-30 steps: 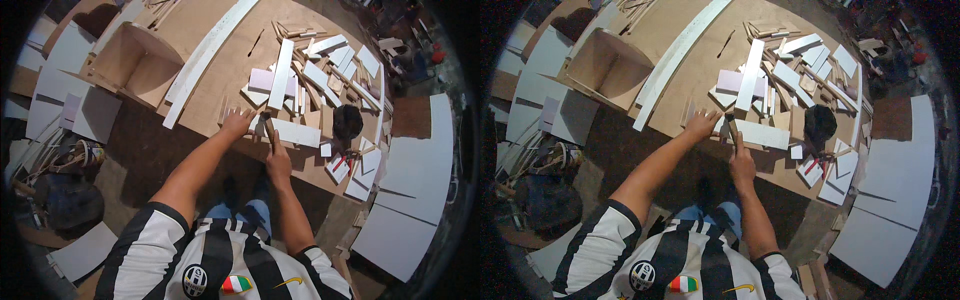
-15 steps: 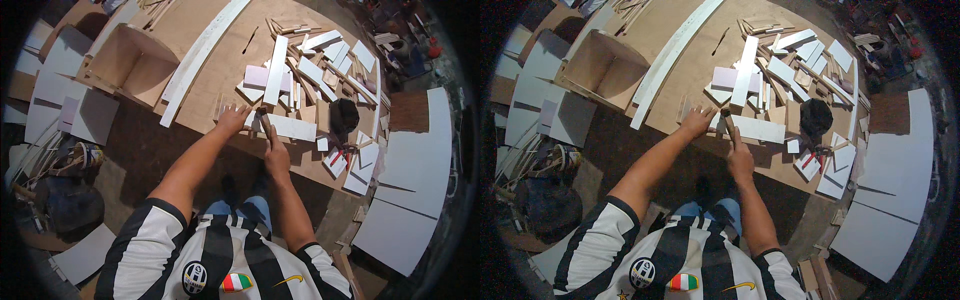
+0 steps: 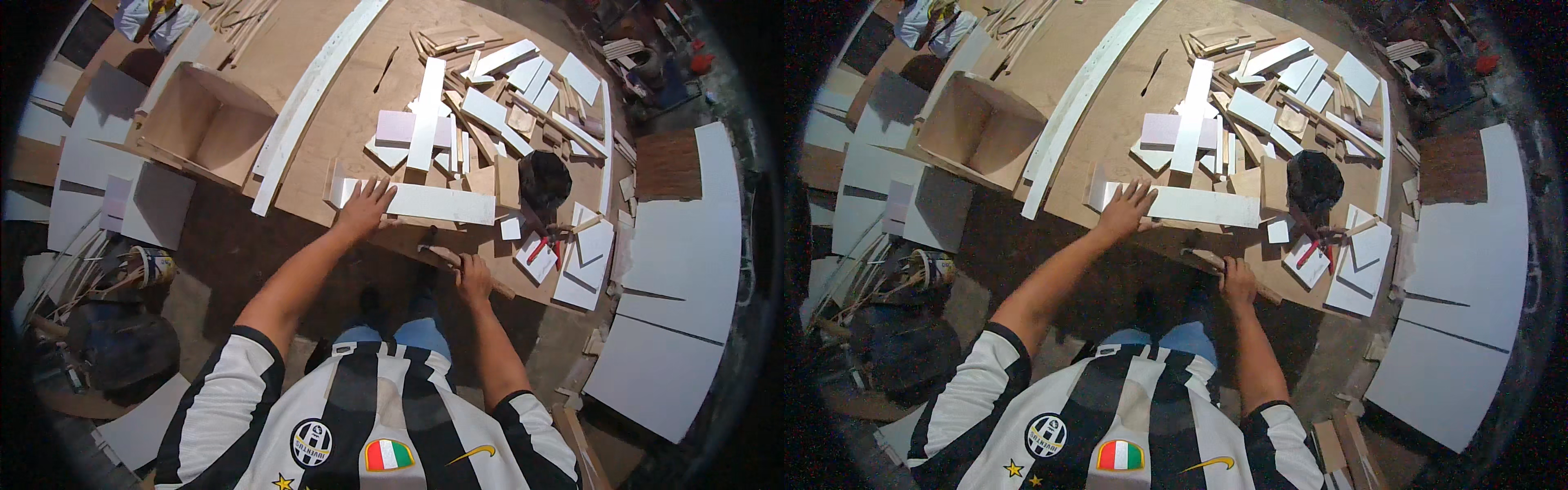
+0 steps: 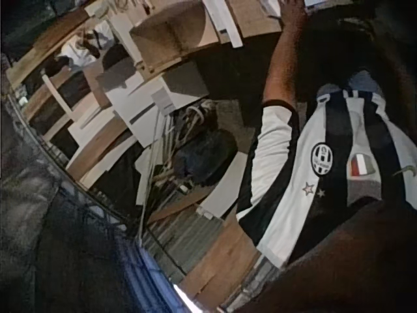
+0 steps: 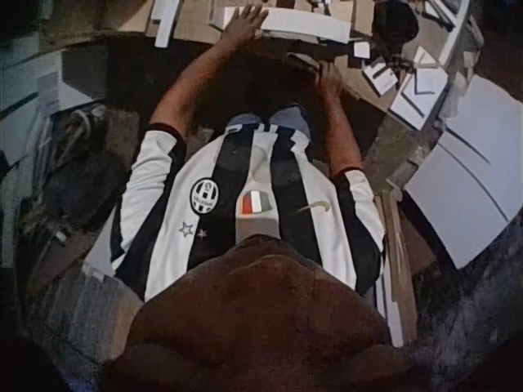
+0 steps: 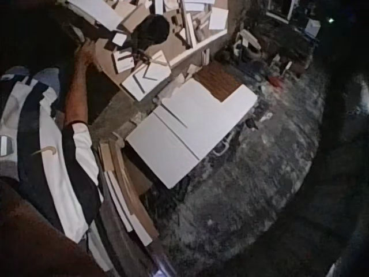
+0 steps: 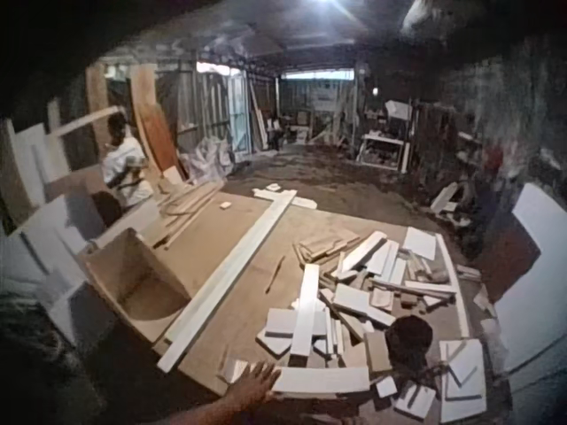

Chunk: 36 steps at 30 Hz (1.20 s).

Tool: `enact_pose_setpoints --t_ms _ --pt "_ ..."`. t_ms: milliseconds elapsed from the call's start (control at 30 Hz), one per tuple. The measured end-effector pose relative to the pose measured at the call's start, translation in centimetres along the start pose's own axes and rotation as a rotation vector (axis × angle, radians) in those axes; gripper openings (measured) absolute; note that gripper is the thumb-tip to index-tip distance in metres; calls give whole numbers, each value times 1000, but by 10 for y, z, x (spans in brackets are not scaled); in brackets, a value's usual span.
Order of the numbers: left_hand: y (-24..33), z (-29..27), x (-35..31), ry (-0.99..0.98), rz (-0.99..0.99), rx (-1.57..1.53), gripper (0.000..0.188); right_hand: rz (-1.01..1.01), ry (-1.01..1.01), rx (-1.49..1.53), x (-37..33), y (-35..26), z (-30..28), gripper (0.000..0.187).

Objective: The person assembles a wooden structure by positioning wood pieces together on a workbench, retrieving nails from a bag, and hammering the nails into the wood.

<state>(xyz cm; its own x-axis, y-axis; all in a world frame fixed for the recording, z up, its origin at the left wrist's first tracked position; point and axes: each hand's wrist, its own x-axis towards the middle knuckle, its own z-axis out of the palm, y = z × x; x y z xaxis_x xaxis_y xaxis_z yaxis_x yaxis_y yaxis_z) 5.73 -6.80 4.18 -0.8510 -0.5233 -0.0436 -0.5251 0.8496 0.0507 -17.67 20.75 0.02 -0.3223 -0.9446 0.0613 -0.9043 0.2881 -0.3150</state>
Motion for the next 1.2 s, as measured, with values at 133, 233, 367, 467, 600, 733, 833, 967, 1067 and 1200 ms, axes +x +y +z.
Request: enact_pose_setpoints --t_ms 133,233,367,467,600,733,833,967,1067,1200 --pt "40 3 -8 4 -78 -50 89 54 -112 -50 3 21 17 48" --pt "75 3 -8 24 -176 -99 87 15 -92 -37 3 30 25 51" --pt "114 2 8 53 -177 -166 83 40 37 63 17 31 32 53" --pt "136 6 21 57 -182 -212 78 -2 218 211 43 22 14 51" --pt "158 1 43 16 -188 -228 76 -37 248 340 69 25 -22 44" --pt "158 -5 56 -4 -226 -177 76 -52 232 384 77 34 -35 43" --pt "155 -3 56 -8 -235 -182 76 -32 197 405 77 40 -37 42" --pt "159 1 65 -32 -226 -149 76 -40 224 418 79 53 -38 41" --pt "174 -1 84 1 -171 -196 74 -17 266 444 82 61 -46 41" --pt "200 -8 118 35 -104 -265 68 12 354 446 94 75 -60 34"
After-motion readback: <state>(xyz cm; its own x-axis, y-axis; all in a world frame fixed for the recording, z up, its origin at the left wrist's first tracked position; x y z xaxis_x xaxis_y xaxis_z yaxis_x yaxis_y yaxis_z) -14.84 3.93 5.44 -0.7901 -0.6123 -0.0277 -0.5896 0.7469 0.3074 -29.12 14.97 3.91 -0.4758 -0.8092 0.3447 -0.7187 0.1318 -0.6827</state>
